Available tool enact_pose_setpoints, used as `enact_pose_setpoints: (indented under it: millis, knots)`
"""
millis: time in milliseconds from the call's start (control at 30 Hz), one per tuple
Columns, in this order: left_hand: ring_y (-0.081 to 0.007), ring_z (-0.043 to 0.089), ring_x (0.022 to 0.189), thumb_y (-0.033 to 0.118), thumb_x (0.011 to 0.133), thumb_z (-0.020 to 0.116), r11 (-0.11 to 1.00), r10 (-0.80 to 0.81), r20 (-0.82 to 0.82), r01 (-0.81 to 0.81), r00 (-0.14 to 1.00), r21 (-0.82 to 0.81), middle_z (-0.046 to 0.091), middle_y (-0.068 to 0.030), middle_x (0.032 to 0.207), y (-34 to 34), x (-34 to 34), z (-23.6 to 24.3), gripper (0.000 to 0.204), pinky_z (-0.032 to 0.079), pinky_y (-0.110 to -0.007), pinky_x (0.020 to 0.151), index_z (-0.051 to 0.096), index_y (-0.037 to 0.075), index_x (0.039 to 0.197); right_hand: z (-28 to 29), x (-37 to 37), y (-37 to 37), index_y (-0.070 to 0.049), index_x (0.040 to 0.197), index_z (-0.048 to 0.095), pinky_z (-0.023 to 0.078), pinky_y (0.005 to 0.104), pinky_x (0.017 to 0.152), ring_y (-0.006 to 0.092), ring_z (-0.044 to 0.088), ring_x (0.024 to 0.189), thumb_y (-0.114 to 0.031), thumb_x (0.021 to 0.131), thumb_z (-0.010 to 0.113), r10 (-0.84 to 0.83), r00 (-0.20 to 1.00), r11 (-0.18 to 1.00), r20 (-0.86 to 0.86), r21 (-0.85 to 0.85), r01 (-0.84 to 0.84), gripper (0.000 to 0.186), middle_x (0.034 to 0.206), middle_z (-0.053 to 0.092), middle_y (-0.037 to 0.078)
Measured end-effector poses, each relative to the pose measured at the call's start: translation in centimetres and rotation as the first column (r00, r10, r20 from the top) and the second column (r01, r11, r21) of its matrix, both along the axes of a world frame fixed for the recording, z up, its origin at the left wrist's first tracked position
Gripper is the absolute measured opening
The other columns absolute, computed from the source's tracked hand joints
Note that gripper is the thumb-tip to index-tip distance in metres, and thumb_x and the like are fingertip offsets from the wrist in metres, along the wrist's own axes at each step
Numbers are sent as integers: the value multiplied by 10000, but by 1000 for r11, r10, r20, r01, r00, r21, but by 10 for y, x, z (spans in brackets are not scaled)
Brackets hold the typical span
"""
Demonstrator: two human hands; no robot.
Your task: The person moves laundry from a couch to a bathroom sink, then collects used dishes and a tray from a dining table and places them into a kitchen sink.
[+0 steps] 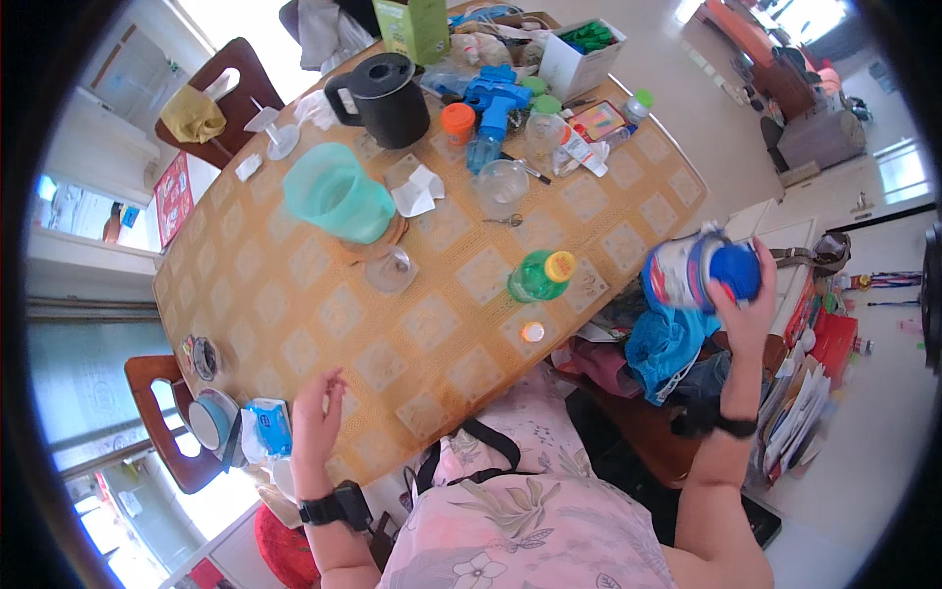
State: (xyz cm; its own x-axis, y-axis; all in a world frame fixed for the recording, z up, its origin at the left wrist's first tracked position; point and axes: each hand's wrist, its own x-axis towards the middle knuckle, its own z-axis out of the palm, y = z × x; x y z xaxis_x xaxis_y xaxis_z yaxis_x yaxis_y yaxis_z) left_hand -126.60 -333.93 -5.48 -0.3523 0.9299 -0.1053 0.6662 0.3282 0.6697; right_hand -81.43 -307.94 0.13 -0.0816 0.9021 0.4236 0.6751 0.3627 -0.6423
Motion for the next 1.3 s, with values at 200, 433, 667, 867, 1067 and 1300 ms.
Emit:
enact_pose_setpoints:
  millis: [200,433,667,867,1067,1300]
  knots:
    - [-171,585,739,21,844,489,980,171,34,-174,985,98,608,-102,823,-4,-46,-15,236,458,-277,693,518,0,1077,63,-28,-109,14,1215,417,370,344,927,238,496,1060,-266,507,778,123,986,980,114,-168,-103,842,1172,482,137]
    - [-128,545,805,-7,854,451,902,129,405,-277,905,332,575,-63,904,24,-47,-15,297,444,-251,735,480,11,1149,55,-97,-168,0,1173,464,404,324,877,228,543,995,-287,460,817,422,903,779,-80,-478,-407,845,1093,537,134]
    - [-150,558,816,-4,819,503,966,-195,387,108,901,236,585,-81,898,25,-39,-16,308,439,-267,753,504,7,1127,-12,-202,-164,-17,1167,454,423,346,863,271,547,981,-251,536,798,477,868,804,-139,-329,-495,757,1059,546,151]
    - [-172,571,831,21,822,517,961,-256,221,224,941,162,590,-106,908,23,-44,-24,303,451,-287,739,501,4,1124,-61,-269,-157,-43,1173,435,398,377,850,298,498,983,-248,541,808,413,907,883,-85,-205,-421,762,1070,509,146]
    - [-165,577,820,13,832,500,947,-90,235,11,968,321,590,-110,914,41,-63,-24,306,455,-290,740,482,3,1137,-88,-285,-172,-49,1209,384,383,416,835,336,465,970,-239,544,794,411,912,901,1,-156,-406,804,1062,483,148]
    - [-131,540,833,-11,860,445,813,-68,485,-233,872,534,545,-88,990,86,-95,0,429,430,-250,764,349,18,1277,-61,-258,-178,-4,1275,307,320,410,960,383,382,1143,-322,660,730,560,827,771,48,-396,-499,811,1240,382,221]
